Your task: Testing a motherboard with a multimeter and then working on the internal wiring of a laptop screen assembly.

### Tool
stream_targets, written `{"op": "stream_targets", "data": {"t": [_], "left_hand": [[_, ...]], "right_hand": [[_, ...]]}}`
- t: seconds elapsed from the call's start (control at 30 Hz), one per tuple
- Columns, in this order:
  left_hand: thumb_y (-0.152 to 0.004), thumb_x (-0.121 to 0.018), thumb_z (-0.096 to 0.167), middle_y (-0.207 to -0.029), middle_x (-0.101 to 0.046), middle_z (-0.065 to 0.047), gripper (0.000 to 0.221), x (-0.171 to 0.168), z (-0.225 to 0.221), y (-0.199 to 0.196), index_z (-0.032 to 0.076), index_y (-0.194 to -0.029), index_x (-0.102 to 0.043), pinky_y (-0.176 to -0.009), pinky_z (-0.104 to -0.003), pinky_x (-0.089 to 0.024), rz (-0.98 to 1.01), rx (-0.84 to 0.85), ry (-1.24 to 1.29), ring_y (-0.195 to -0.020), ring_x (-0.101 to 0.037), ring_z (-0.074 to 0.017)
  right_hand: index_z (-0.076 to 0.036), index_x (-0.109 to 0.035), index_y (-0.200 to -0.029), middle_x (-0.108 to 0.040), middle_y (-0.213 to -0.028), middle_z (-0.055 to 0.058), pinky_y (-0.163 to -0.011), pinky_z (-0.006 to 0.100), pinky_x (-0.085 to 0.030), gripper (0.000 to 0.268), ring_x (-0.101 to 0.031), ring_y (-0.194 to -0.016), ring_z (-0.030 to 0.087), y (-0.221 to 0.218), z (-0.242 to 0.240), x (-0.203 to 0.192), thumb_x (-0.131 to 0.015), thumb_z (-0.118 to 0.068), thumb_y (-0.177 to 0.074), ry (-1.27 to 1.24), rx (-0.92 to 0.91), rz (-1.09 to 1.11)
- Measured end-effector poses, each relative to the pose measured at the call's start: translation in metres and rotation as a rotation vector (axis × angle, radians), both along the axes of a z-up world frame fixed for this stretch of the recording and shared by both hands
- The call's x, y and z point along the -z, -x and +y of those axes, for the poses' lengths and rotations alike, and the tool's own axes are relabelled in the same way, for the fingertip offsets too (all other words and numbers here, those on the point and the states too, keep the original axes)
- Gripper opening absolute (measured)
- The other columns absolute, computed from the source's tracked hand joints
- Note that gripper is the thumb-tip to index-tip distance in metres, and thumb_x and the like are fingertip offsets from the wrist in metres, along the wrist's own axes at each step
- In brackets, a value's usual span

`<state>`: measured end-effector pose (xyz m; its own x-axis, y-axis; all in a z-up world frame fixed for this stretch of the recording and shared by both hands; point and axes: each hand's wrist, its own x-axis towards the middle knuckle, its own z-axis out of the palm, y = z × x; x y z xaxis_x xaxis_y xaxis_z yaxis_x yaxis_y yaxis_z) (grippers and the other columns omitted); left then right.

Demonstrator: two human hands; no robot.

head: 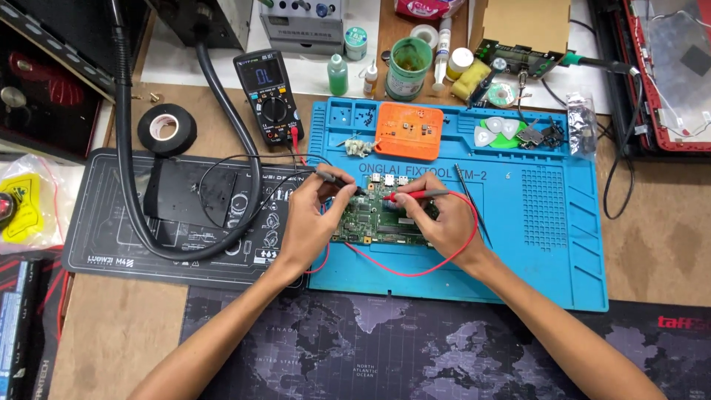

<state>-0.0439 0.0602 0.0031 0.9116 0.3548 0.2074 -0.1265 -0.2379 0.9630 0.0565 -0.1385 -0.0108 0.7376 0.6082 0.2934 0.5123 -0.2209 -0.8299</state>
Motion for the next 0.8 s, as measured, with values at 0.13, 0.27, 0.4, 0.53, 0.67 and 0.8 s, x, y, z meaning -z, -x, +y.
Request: {"op": "stream_targets", "data": {"t": [0.13, 0.27, 0.4, 0.53, 0.67, 0.8], "left_hand": [[-0.100, -0.063, 0.003, -0.095, -0.068, -0.016, 0.007, 0.0025, -0.0001, 0.0003, 0.004, -0.106, -0.066, -0.086, -0.043, -0.061, 0.013, -0.002, -0.014, -0.094, -0.073, -0.0269], [-0.099, -0.063, 0.003, -0.094, -0.068, -0.016, 0.006, 0.0047, -0.0005, -0.0007, 0.004, -0.105, -0.066, -0.083, -0.042, -0.061, 0.029, -0.005, -0.018, -0.093, -0.073, -0.0262], [-0.099, -0.063, 0.003, -0.094, -0.068, -0.017, 0.006, 0.0072, 0.0006, -0.0025, 0.004, -0.105, -0.066, -0.083, -0.042, -0.061, 0.026, -0.007, -0.019, -0.093, -0.073, -0.0266], [-0.099, -0.064, 0.003, -0.094, -0.068, -0.017, 0.007, 0.0070, 0.0004, -0.0025, 0.003, -0.105, -0.066, -0.083, -0.042, -0.061, 0.034, -0.009, -0.020, -0.093, -0.074, -0.0276], [-0.099, -0.064, 0.003, -0.094, -0.068, -0.017, 0.007, 0.0073, 0.0006, -0.0028, 0.003, -0.105, -0.067, -0.083, -0.041, -0.061, 0.030, -0.008, -0.009, -0.093, -0.073, -0.0264], [-0.099, -0.064, 0.003, -0.094, -0.068, -0.017, 0.008, 0.0056, 0.0000, -0.0030, 0.004, -0.106, -0.067, -0.081, -0.041, -0.061, 0.025, -0.004, -0.027, -0.093, -0.074, -0.0274]], "right_hand": [[-0.009, -0.076, -0.104, -0.073, -0.066, 0.006, -0.067, 0.030, -0.055, 0.010, -0.066, -0.062, 0.018, -0.0004, 0.0011, 0.0007, -0.072, -0.016, -0.098, 0.011, -0.005, 0.003], [-0.008, -0.075, -0.104, -0.076, -0.072, 0.007, -0.067, 0.027, -0.055, 0.008, -0.069, -0.063, 0.018, -0.0006, 0.0013, 0.0025, -0.072, -0.012, -0.098, -0.021, -0.031, -0.006], [-0.007, -0.076, -0.104, -0.078, -0.076, 0.008, -0.066, 0.027, -0.054, 0.009, -0.069, -0.063, 0.017, 0.0005, 0.0042, -0.0006, -0.073, -0.010, -0.096, -0.051, -0.045, 0.001], [-0.006, -0.077, -0.104, -0.079, -0.077, 0.009, -0.066, 0.027, -0.053, 0.009, -0.068, -0.063, 0.017, 0.0007, 0.0046, -0.0006, -0.073, -0.008, -0.096, -0.055, -0.049, -0.007], [-0.007, -0.076, -0.103, -0.079, -0.079, 0.008, -0.065, 0.027, -0.053, 0.008, -0.067, -0.063, 0.017, -0.0011, 0.0038, -0.0007, -0.072, -0.009, -0.097, -0.043, -0.056, -0.018], [-0.007, -0.076, -0.103, -0.079, -0.079, 0.008, -0.064, 0.027, -0.052, 0.008, -0.066, -0.063, 0.018, -0.0007, 0.0043, -0.0022, -0.072, -0.009, -0.097, -0.045, -0.064, -0.031]]}}
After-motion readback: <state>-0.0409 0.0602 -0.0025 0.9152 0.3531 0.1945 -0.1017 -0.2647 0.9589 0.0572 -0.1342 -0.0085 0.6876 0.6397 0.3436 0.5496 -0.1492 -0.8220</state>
